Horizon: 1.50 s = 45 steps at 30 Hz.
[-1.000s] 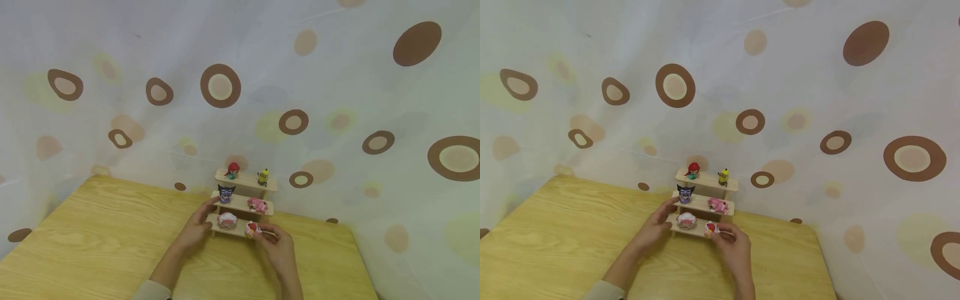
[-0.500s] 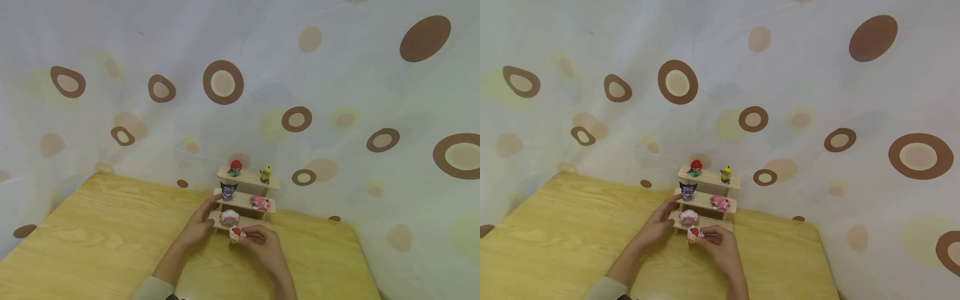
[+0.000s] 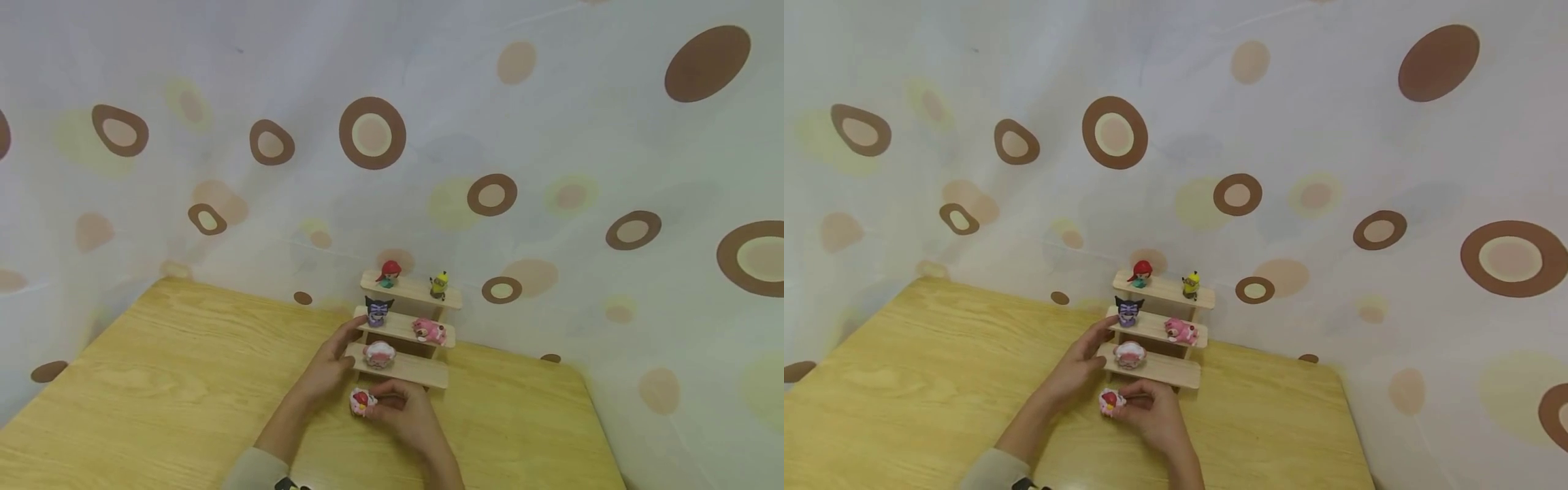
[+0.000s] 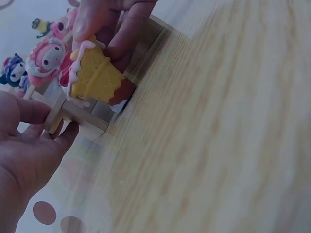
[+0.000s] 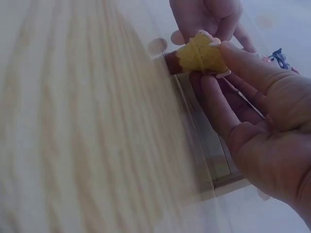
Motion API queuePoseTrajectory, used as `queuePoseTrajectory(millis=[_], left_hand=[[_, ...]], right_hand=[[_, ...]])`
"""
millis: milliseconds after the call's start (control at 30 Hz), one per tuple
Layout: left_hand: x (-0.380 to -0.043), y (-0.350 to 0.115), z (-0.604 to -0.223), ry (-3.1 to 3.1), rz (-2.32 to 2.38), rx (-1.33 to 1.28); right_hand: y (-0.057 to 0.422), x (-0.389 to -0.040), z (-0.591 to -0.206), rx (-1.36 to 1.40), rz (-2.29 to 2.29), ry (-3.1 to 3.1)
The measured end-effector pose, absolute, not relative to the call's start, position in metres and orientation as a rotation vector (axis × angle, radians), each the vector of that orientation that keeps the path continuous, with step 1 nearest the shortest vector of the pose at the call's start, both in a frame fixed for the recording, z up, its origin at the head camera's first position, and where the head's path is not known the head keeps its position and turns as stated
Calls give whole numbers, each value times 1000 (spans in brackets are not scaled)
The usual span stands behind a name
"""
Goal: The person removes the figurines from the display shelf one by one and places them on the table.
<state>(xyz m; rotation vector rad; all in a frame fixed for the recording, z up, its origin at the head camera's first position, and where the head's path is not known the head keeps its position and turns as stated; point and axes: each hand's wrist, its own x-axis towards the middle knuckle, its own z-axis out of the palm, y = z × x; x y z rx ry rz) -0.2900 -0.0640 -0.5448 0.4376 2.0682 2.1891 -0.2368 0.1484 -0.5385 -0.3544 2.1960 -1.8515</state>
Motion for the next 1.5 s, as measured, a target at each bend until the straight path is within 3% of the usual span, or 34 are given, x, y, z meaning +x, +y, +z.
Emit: queuePoseTrajectory(millis=[567,1067,1500], left_hand=[[-291,-62,-544,2095,2202,470],[-290,-62,-546,2082,2202,439],[-293,-64,-548,2071,2211,469]], right_hand=[[153,-235,-525,-391,-1800,2265],[151,-236,-503,-32,-2124,2527],[124,-257,-507,-193,-2171,2457]])
